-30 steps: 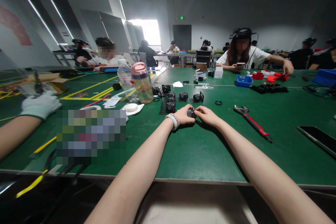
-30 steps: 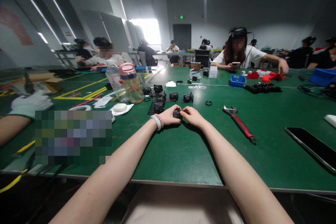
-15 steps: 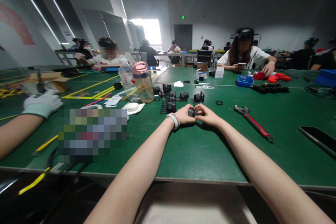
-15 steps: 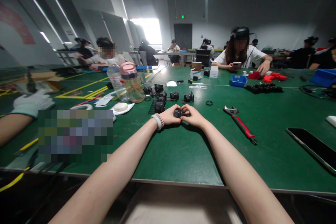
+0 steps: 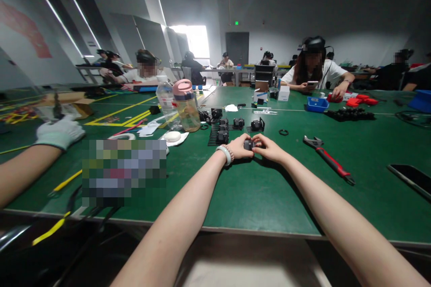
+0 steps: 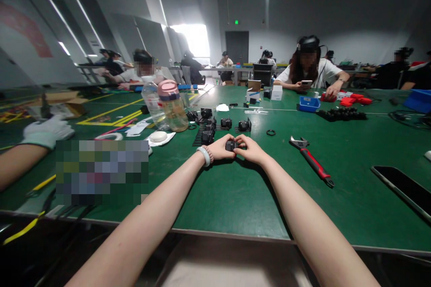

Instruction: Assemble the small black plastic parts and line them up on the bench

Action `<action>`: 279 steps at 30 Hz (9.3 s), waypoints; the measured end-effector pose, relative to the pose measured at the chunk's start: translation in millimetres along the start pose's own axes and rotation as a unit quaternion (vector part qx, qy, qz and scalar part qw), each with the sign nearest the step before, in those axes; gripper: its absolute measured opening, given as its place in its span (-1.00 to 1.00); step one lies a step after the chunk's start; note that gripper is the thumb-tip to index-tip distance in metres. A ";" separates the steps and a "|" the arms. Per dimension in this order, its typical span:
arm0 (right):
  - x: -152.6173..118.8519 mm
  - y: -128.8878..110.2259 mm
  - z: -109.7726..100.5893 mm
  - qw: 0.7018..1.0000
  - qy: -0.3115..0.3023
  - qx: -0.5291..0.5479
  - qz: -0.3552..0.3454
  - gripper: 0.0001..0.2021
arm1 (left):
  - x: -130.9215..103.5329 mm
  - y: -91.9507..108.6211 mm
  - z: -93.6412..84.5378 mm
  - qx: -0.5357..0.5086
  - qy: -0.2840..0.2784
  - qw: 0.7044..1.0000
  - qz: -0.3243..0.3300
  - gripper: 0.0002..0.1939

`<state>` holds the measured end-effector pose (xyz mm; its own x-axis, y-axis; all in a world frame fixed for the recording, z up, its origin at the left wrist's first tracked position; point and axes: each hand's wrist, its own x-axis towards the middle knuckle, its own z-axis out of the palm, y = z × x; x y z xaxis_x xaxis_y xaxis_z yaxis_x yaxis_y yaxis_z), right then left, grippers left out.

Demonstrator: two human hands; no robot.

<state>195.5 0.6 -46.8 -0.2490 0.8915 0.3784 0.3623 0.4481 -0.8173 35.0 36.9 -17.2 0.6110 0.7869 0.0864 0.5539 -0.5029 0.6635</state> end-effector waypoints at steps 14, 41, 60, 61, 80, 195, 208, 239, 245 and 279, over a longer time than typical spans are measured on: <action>1.8 2.4 0.6 0.998 0.017 -0.061 0.022 -0.78 | 0.6 -1.9 0.7 0.006 -0.001 1.000 -0.010 -0.49; 0.6 2.1 -1.1 0.999 -0.008 0.037 -0.002 -0.68 | 2.6 -3.9 1.4 0.005 0.010 1.000 0.010 -0.52; 0.9 1.0 -0.7 0.999 -0.008 0.026 -0.036 -0.68 | 1.6 -0.1 0.6 -0.005 0.011 1.000 0.008 -0.52; 0.9 0.8 -0.8 0.999 -0.008 0.025 -0.036 -0.68 | 1.5 0.1 0.5 -0.001 0.011 1.000 0.006 -0.52; 1.8 2.8 -0.1 0.999 -0.013 0.036 -0.026 -0.67 | 8.5 -14.3 4.7 0.018 0.017 0.999 0.033 -0.49; 1.6 1.5 0.0 0.998 -0.008 0.055 -0.012 -0.68 | 3.1 -4.6 3.1 0.007 0.016 1.000 0.013 -0.51; 2.0 6.8 -0.5 1.000 0.000 0.028 0.009 -0.69 | -0.3 2.4 0.2 0.009 0.009 1.000 0.004 -0.51; 2.5 2.3 -0.7 0.997 0.025 -0.068 0.021 -0.81 | 8.6 -18.0 4.2 0.052 0.013 0.998 0.031 -0.43; 3.3 4.4 -0.2 0.996 0.029 -0.074 0.029 -0.81 | 8.9 -18.6 5.0 0.053 0.009 0.998 0.030 -0.43; 0.7 1.7 0.0 0.999 -0.006 0.019 -0.035 -0.69 | -1.6 3.6 -0.4 -0.009 0.008 1.000 -0.007 -0.52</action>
<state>196.0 2.1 -47.9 -0.2828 0.8574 0.4299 0.3090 0.5057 -0.8055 35.7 33.9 -14.6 0.5940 0.7995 0.0896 0.5513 -0.4856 0.6785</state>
